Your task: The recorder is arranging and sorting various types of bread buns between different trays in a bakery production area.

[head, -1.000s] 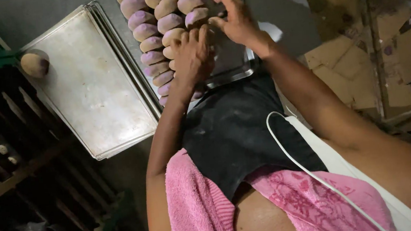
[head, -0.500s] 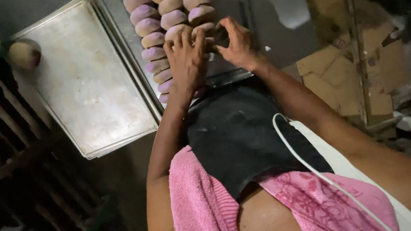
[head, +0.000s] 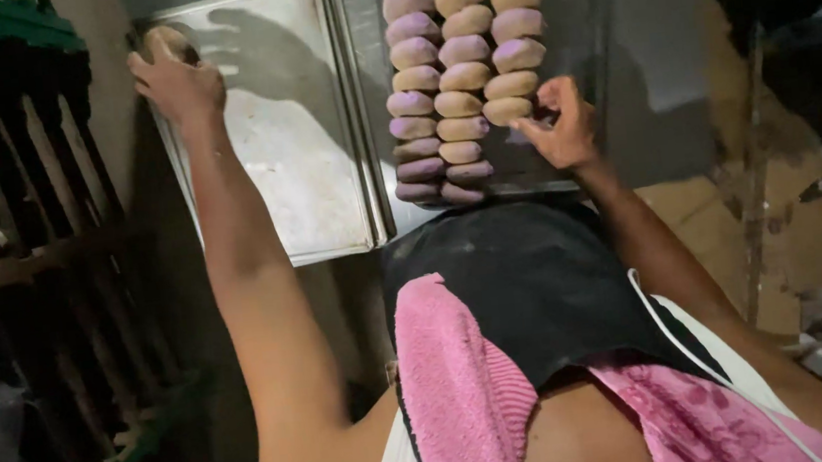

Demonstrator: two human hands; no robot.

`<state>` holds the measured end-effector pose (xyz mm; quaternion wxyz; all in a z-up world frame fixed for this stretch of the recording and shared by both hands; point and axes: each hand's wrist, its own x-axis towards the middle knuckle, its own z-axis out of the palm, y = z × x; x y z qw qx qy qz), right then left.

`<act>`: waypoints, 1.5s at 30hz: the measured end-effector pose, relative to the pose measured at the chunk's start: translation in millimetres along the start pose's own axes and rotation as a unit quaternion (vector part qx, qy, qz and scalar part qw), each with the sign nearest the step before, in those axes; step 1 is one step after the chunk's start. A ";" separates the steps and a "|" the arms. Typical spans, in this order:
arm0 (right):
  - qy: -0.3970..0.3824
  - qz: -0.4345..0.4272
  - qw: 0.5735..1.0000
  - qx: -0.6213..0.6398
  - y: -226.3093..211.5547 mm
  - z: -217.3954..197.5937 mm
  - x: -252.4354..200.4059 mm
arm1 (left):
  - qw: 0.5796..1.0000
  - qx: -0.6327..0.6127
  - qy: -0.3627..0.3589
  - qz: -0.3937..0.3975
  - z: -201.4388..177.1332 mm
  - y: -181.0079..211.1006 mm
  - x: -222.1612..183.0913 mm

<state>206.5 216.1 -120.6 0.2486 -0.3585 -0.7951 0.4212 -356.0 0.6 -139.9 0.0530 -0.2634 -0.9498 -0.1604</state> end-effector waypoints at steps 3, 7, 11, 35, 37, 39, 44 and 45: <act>0.004 0.010 1.000 0.001 4.2 0.4 -1.8 | 0.993 -0.056 -0.092 -0.043 16.3 -42.5 30.7; 0.000 0.022 0.999 0.035 5.6 -1.2 -5.4 | 0.978 0.012 -0.171 -0.116 -22.4 -2.1 28.2; -0.008 0.080 0.994 0.074 -4.5 1.4 -6.5 | 0.982 0.004 -0.159 -0.100 -11.9 -3.3 25.8; 0.012 -0.089 0.994 0.064 -8.0 -16.4 1.9 | 0.834 -0.095 -0.128 0.528 -82.8 303.7 -283.1; -0.045 0.021 0.995 0.083 -5.1 -19.0 6.5 | 0.812 -0.052 -0.155 0.561 -74.4 312.9 -288.1; -0.051 0.014 0.995 0.087 10.4 -17.6 8.0 | 0.809 -0.038 -0.149 0.567 -60.4 311.3 -293.8; -0.073 -0.033 0.991 0.104 32.1 -16.5 9.8 | 0.811 0.021 -0.119 0.572 -22.6 296.8 -304.2; -0.078 -0.021 0.991 0.110 33.4 -15.5 10.6 | 0.817 0.021 -0.109 0.565 -20.9 296.6 -304.0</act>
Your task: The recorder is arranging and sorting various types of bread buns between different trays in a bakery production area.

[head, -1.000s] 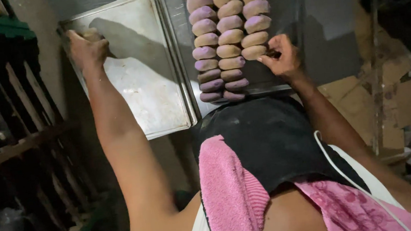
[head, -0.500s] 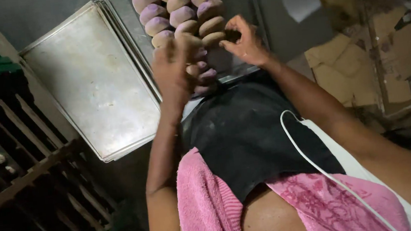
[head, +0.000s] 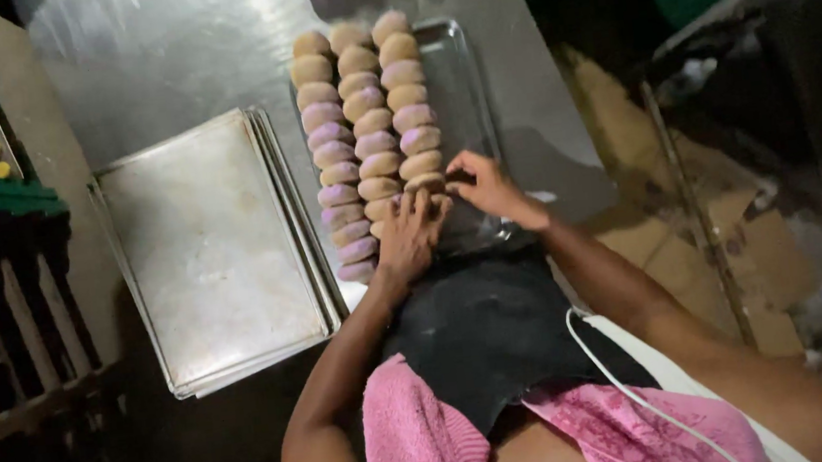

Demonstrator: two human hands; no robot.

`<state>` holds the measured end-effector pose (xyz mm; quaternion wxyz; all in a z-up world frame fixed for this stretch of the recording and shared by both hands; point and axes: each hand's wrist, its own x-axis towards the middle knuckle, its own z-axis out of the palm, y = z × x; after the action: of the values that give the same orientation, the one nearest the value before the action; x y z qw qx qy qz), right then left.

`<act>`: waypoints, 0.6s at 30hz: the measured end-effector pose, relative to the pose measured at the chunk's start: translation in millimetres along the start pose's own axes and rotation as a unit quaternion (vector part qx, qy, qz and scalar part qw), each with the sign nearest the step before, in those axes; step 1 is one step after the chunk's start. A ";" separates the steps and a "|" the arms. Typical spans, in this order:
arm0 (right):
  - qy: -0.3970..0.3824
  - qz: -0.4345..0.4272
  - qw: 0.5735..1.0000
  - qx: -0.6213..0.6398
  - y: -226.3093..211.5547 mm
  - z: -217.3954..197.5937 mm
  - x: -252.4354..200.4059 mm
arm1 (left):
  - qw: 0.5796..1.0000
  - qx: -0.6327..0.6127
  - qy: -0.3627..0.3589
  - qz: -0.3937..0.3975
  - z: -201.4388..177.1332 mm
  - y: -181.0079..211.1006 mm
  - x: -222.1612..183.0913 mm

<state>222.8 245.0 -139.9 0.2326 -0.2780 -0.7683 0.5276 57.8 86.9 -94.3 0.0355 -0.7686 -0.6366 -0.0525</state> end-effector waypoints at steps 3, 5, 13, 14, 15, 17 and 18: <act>-0.010 0.018 0.999 0.034 15.3 6.9 -5.7 | 0.999 0.002 0.025 -0.023 8.0 5.7 -6.1; -0.019 0.025 0.998 0.062 20.6 8.6 -1.2 | 0.998 0.000 0.040 -0.038 9.3 6.4 -3.9; 0.022 0.022 0.999 -0.045 -9.9 6.3 -10.7 | 0.994 -0.021 0.078 -0.080 -8.6 12.5 -2.4; 0.023 0.019 0.998 -0.047 -13.8 4.1 -11.7 | 0.993 -0.020 0.081 -0.079 -10.1 11.8 -2.6; 0.017 0.025 0.998 -0.056 -17.8 2.8 -13.0 | 0.993 -0.035 0.076 -0.084 -11.8 10.9 -3.5; 0.012 0.029 0.997 -0.067 -18.8 2.5 -16.6 | 0.992 -0.049 0.074 -0.087 -12.3 9.6 -6.2; 0.015 0.039 0.998 -0.051 -15.9 3.4 -18.9 | 0.992 -0.052 0.080 -0.084 -11.2 9.1 -7.9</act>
<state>231.6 225.4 -127.2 0.2087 -0.3270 -0.7791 0.4924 64.9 76.1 -84.0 0.0416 -0.7063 -0.6907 -0.1493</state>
